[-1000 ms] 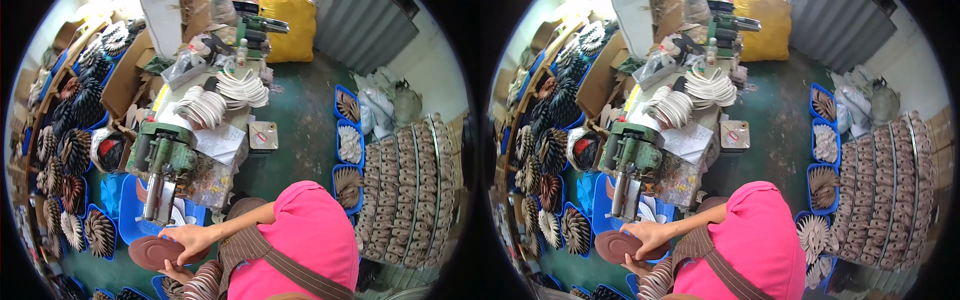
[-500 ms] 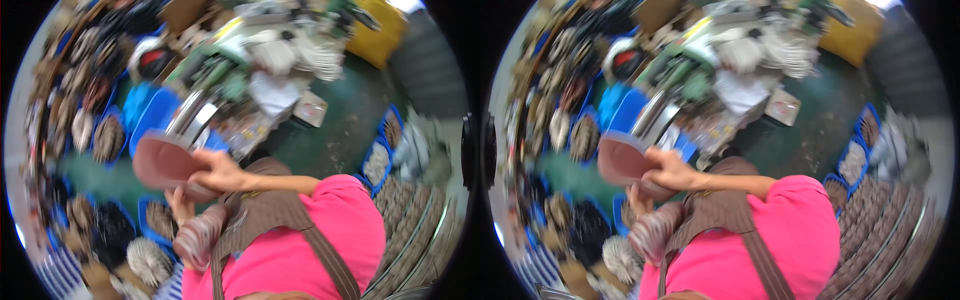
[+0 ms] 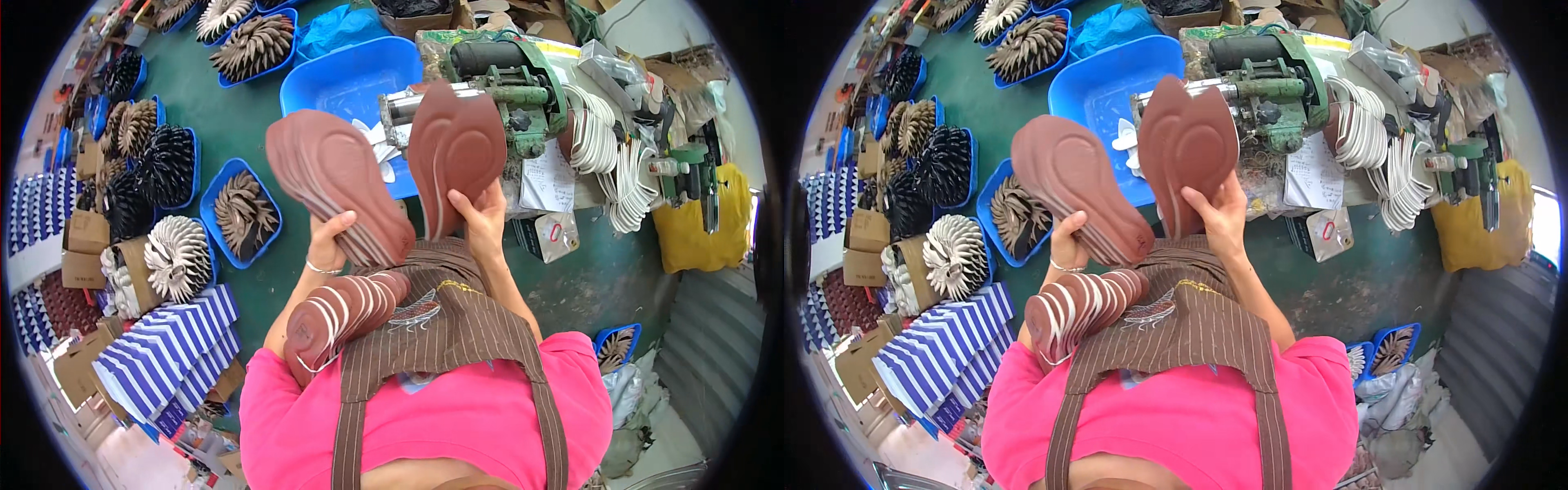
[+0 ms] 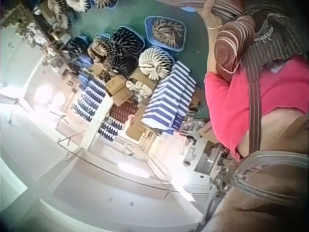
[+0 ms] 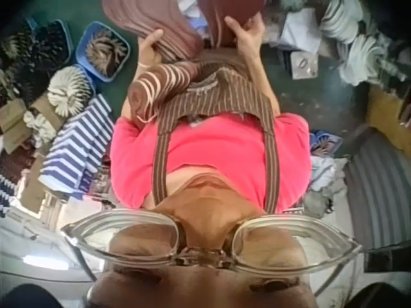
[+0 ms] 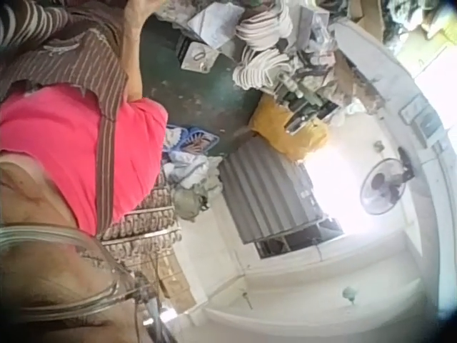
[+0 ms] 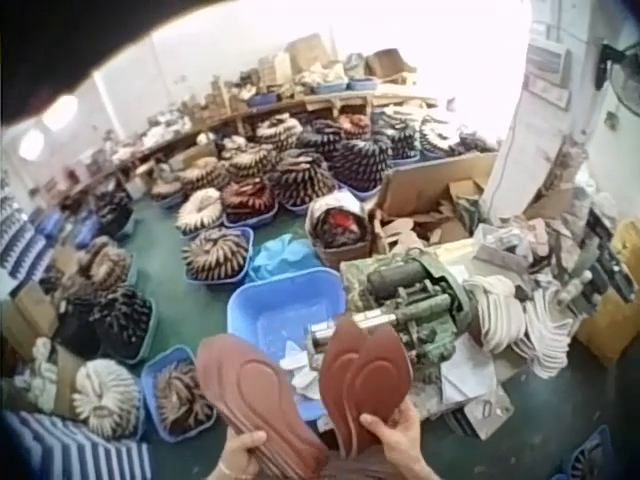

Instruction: Processing shoe insoles through a machine and sorting them into bins.

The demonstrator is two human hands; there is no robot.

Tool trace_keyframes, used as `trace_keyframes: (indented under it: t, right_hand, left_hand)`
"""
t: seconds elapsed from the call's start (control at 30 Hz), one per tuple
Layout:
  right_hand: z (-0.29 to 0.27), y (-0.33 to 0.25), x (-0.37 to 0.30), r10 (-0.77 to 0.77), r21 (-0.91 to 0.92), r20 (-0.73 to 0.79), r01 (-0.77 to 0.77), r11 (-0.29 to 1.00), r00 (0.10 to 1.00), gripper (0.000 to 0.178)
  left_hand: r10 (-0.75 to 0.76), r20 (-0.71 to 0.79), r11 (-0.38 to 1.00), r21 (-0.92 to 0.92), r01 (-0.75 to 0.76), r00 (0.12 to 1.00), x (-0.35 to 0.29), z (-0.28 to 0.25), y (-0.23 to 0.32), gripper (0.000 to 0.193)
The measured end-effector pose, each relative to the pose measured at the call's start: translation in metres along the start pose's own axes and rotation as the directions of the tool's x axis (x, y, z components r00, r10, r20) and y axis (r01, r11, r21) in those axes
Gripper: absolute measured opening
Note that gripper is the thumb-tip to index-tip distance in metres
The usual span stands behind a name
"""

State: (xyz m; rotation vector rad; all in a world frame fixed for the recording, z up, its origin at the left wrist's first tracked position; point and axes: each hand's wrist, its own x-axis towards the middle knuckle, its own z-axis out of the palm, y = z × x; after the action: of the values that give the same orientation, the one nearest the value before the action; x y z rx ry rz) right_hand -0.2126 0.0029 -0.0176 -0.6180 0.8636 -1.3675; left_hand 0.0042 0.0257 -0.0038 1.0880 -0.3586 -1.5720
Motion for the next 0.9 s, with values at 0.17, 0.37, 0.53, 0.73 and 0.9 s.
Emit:
trace_keyframes:
  t: [0.17,0.37,0.53,0.73,0.9]
  right_hand:
    - [-0.08,0.08,0.014,-0.091,-0.325,-0.158,0.035,0.945,0.983,0.039]
    - [-0.05,0.052,0.088,-0.023,-0.36,-0.043,0.006,0.933,0.999,0.021]
    - [-0.059,0.072,0.052,0.247,-0.239,-0.133,-0.273,0.932,0.96,0.017]
    - [0.0,0.043,0.084,0.494,-0.12,0.057,-0.486,0.866,0.867,0.036]
    - [0.04,0.036,0.022,0.466,-0.138,0.279,-0.445,0.885,0.84,0.055]
  left_hand:
    - [-0.008,0.157,0.985,-0.171,0.035,0.988,-0.006,-0.006,0.011,0.071]
    - [-0.073,0.117,0.988,-0.131,0.088,0.991,-0.004,-0.026,0.002,0.067]
    - [-0.045,-0.009,0.996,-0.08,0.044,0.999,-0.005,-0.017,0.002,0.064]
    - [-0.023,0.013,0.966,0.26,0.018,1.0,0.007,0.0,-0.003,0.062]
    - [0.142,-0.006,0.924,0.36,-0.131,0.99,0.015,0.002,-0.007,0.05]
